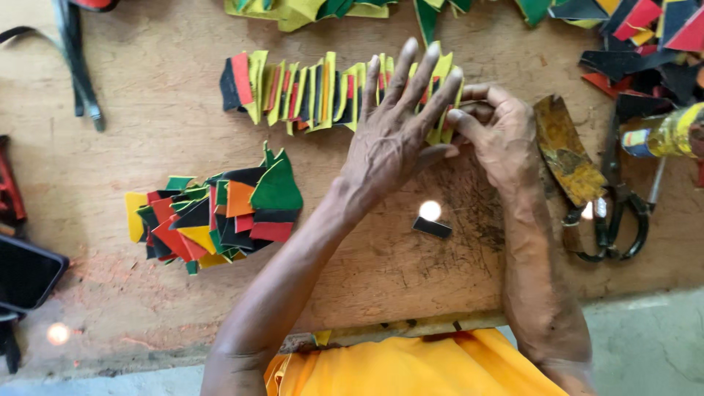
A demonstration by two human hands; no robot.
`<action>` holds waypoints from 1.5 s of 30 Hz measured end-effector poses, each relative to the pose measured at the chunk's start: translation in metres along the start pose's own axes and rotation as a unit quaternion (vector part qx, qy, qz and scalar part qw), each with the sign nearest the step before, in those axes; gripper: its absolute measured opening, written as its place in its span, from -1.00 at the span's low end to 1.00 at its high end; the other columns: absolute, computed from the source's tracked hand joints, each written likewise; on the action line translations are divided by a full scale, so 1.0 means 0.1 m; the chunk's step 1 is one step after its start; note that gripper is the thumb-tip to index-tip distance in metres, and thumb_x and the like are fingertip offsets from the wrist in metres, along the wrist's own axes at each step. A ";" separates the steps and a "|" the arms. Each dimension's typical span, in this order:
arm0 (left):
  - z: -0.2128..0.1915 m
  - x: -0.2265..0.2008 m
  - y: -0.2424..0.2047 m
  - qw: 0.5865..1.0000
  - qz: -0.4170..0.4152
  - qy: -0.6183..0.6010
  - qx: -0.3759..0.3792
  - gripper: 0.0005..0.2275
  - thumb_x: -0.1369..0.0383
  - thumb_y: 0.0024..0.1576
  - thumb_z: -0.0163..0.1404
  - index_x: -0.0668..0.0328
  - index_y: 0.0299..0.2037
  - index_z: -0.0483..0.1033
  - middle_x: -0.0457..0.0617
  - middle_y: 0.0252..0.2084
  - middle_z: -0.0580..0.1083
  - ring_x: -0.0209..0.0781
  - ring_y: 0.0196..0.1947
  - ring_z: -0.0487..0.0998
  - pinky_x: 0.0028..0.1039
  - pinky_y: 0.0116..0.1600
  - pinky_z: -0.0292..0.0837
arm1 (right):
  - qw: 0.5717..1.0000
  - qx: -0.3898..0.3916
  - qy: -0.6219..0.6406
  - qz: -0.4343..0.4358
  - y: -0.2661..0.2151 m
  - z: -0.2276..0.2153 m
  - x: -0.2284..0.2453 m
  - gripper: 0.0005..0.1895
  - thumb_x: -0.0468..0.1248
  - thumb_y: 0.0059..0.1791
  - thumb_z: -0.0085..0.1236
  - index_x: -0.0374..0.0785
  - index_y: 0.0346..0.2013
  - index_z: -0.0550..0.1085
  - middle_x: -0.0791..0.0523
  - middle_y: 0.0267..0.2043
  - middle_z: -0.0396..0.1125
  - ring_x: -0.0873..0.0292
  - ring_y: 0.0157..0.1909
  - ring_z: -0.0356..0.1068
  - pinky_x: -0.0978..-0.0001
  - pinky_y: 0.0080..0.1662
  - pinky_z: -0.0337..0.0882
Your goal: The person repeatedly picks small colored triangular pieces from a pile, aligns them with a larger green piece, and presses them together by hand. The assembled units are placed into a growing stack on the table. The person handles the pieces one at a time without using tools.
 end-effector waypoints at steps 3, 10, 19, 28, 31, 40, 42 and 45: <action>0.08 -0.01 0.00 0.996 0.047 -0.009 -0.071 -0.32 -0.10 0.19 0.13 -0.13 0.47 0.18 0.03 0.53 0.11 0.07 0.56 -0.02 0.13 0.58 -0.34 | 0.996 -0.018 -0.071 -0.054 -0.01 0.00 0.03 -0.77 -0.45 0.08 0.22 -0.33 0.04 0.51 0.04 -0.14 0.53 0.23 -0.21 0.56 0.44 -0.27 0.60; 0.09 0.04 -0.10 0.995 0.049 -0.037 -0.082 -0.37 0.06 0.14 0.17 -0.05 0.42 0.30 0.06 0.49 0.19 0.10 0.53 0.06 0.10 0.56 -0.27 | 0.978 -0.051 -0.139 -0.147 -0.04 0.02 0.11 -0.73 -0.53 0.05 0.20 -0.38 0.05 0.52 0.03 -0.20 0.52 0.24 -0.25 0.51 0.44 -0.25 0.51; 0.13 -0.02 -0.11 0.995 0.036 -0.029 -0.092 -0.50 0.21 0.17 0.10 -0.05 0.35 0.39 0.07 0.50 0.17 0.11 0.54 0.03 0.11 0.57 -0.34 | 0.963 -0.201 -0.165 -0.064 0.01 -0.21 -0.27 -0.86 -0.48 0.10 0.12 -0.33 -0.09 0.59 0.09 -0.29 0.50 0.34 -0.38 0.42 0.47 -0.38 0.44; 0.18 -0.06 -0.07 0.995 0.043 0.004 -0.088 -0.42 0.23 0.25 0.03 0.17 0.49 0.24 0.08 0.56 0.03 0.06 0.58 -0.17 0.10 0.58 -0.51 | 0.961 -0.206 0.075 -0.171 -0.01 -0.46 -0.25 -0.93 -0.46 0.23 0.03 -0.36 0.01 0.43 0.06 -0.18 0.45 0.34 -0.39 0.42 0.56 -0.40 0.48; 0.04 -0.09 -0.10 0.997 0.042 -0.030 -0.063 -0.38 0.12 0.25 0.02 0.21 0.48 0.17 0.11 0.58 -0.03 0.05 0.58 -0.26 0.09 0.56 -0.58 | 0.958 -0.181 0.112 -0.190 -0.03 -0.38 -0.15 -0.92 -0.41 0.20 0.03 -0.34 -0.01 0.38 0.07 -0.16 0.43 0.33 -0.26 0.47 0.56 -0.29 0.56; -0.10 -0.06 -0.33 0.639 -0.042 -0.768 -0.028 -0.38 -0.07 0.40 -0.26 0.31 0.46 0.20 0.33 0.19 0.43 0.04 0.10 0.57 -0.10 0.19 0.58 | 0.883 -0.175 -0.117 -0.420 -0.18 -0.02 0.42 -0.93 -0.31 0.17 0.09 -0.25 -0.17 0.43 0.06 -0.10 0.45 0.31 -0.25 0.35 0.51 -0.32 0.40; -0.15 0.06 -0.46 0.495 -0.058 -0.867 0.019 -0.36 -0.07 0.41 -0.26 0.41 0.43 0.23 0.35 0.10 0.46 0.05 -0.08 0.62 -0.13 0.03 0.63 | 0.857 -0.113 -0.153 -0.478 -0.25 0.12 0.54 -0.95 -0.34 0.19 0.10 -0.20 -0.16 0.48 0.10 -0.03 0.44 0.20 -0.03 0.44 0.43 -0.13 0.51; -0.23 0.19 -0.71 0.493 -0.077 -0.866 0.023 -0.41 0.03 0.39 -0.19 0.51 0.39 0.26 0.24 0.12 0.47 0.02 -0.08 0.62 -0.22 0.01 0.61 | 0.867 -0.049 -0.166 -0.467 -0.35 0.20 0.59 -0.95 -0.36 0.16 0.18 -0.13 -0.16 0.55 0.16 0.07 0.44 0.07 0.17 0.40 0.30 0.09 0.52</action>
Point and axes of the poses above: each hand's wrist, its own y-axis towards the middle knuckle, its own z-axis out of the palm, x = y × z, the point moved 3 cm from there along y, towards the middle knuckle
